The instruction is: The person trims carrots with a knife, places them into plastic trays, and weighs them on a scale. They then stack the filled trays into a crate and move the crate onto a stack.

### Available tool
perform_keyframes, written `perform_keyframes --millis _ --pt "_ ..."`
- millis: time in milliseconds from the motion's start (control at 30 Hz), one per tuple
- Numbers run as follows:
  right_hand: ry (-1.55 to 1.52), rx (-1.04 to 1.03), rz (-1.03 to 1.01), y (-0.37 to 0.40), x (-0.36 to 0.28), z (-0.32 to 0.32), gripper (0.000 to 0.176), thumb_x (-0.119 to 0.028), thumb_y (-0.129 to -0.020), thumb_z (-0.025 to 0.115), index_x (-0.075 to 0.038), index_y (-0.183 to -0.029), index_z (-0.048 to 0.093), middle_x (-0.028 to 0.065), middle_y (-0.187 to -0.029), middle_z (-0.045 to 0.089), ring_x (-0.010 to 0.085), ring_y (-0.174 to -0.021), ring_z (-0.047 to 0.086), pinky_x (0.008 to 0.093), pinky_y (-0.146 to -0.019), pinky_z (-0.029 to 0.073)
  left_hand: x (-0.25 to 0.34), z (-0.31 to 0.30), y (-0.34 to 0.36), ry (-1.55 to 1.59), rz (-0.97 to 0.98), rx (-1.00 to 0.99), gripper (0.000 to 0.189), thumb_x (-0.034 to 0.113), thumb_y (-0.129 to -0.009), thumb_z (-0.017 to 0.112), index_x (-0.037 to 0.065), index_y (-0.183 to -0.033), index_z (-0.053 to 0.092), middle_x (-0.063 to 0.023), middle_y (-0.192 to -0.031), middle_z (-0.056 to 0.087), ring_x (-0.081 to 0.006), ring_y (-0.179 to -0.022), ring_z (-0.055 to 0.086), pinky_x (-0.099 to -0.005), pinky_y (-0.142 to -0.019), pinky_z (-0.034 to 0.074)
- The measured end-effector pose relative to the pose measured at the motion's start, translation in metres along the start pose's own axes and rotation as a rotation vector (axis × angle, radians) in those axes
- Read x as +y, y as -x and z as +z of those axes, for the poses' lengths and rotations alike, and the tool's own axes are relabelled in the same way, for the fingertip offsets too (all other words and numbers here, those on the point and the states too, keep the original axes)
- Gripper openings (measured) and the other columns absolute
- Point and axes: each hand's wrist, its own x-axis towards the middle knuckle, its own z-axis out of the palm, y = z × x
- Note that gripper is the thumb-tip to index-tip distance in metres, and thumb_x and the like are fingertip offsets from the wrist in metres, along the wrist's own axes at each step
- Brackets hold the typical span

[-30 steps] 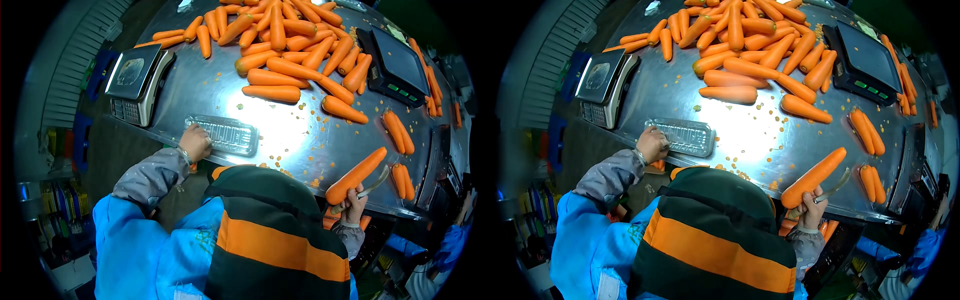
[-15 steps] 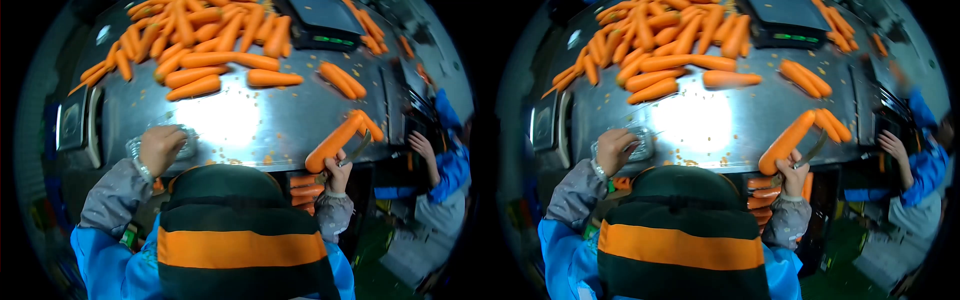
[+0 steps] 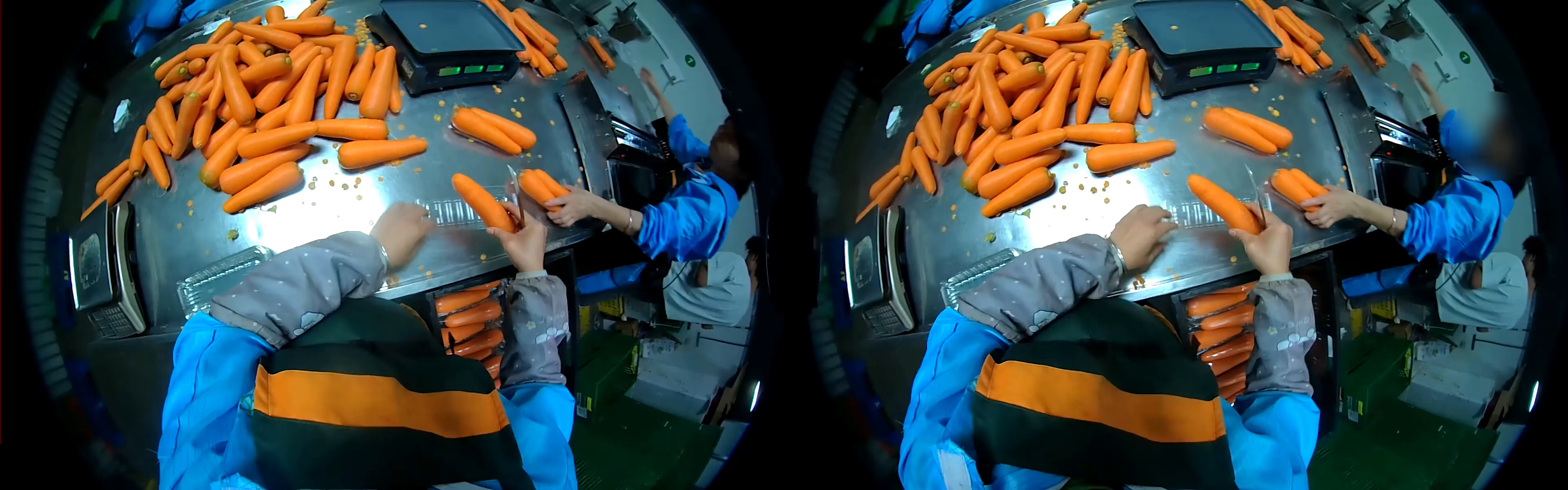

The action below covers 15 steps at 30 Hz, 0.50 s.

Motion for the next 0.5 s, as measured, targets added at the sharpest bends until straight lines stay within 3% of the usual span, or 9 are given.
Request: perform_keyframes --millis 67,167,233,300,333,433,500 --pt "0.208 -0.008 -0.009 -0.010 0.002 0.010 0.045 -0.007 -0.061 0.080 -0.009 -0.104 0.067 0.0157 -0.099 0.065 0.0300 -0.087 0.065 0.0310 -0.075 0.051 -0.019 -0.009 0.006 -0.012 -0.109 0.132 0.037 0.009 -0.072 0.069 0.006 -0.108 0.062 -0.0140 -0.112 0.057 -0.0303 -0.106 0.053 -0.0395 -0.092 0.042" --pt "0.291 -0.067 -0.055 -0.025 0.005 0.024 0.046 -0.011 -0.061 0.081 -0.011 -0.105 0.067 0.0130 -0.097 0.067 0.0309 -0.089 0.064 0.0335 -0.077 0.051 -0.045 -0.033 0.007 -0.154 -0.236 0.318 0.037 0.011 -0.073 0.069 0.006 -0.109 0.061 -0.0144 -0.112 0.057 -0.0308 -0.104 0.053 -0.0392 -0.091 0.042" --pt "0.391 -0.132 -0.024 -0.032 0.006 0.028 0.046 -0.014 -0.062 0.081 -0.014 -0.105 0.067 0.0096 -0.100 0.067 0.0309 -0.090 0.063 0.0362 -0.078 0.050 -0.055 -0.051 -0.002 -0.288 -0.402 0.221 0.047 0.020 -0.075 0.069 0.004 -0.116 0.055 -0.0169 -0.118 0.053 -0.0308 -0.111 0.049 -0.0399 -0.094 0.038" --pt "0.502 -0.192 0.006 -0.042 0.021 0.030 0.045 -0.013 -0.062 0.081 -0.015 -0.104 0.067 0.0096 -0.102 0.067 0.0310 -0.091 0.063 0.0368 -0.079 0.050 -0.066 -0.057 -0.009 -0.373 -0.416 0.267 0.052 0.023 -0.076 0.069 0.003 -0.120 0.051 -0.0168 -0.122 0.050 -0.0310 -0.115 0.045 -0.0413 -0.095 0.036" --pt "0.543 -0.158 -0.002 -0.042 0.026 0.030 0.047 -0.008 -0.061 0.080 -0.015 -0.106 0.067 0.0081 -0.100 0.067 0.0286 -0.091 0.063 0.0356 -0.078 0.049 -0.070 -0.058 -0.016 -0.385 -0.441 0.226 0.057 0.025 -0.074 0.072 0.004 -0.122 0.049 -0.0147 -0.119 0.051 -0.0301 -0.114 0.046 -0.0421 -0.093 0.037" --pt "0.465 0.030 -0.015 -0.042 0.041 0.026 0.036 -0.011 -0.065 0.079 -0.009 -0.099 0.067 0.0108 -0.095 0.067 0.0335 -0.093 0.061 0.0384 -0.080 0.049 -0.092 -0.042 -0.037 -0.497 -0.437 0.099 0.056 0.030 -0.070 0.075 0.007 -0.115 0.051 -0.0105 -0.110 0.053 -0.0275 -0.109 0.048 -0.0419 -0.086 0.039" --pt "0.371 0.184 -0.145 -0.033 0.033 0.020 0.032 -0.008 -0.067 0.077 -0.007 -0.097 0.067 0.0094 -0.089 0.066 0.0291 -0.083 0.062 0.0346 -0.074 0.049 -0.116 -0.028 -0.051 -0.573 -0.469 0.079 0.048 0.028 -0.071 0.074 0.009 -0.111 0.056 -0.0106 -0.106 0.056 -0.0274 -0.106 0.051 -0.0407 -0.085 0.042"
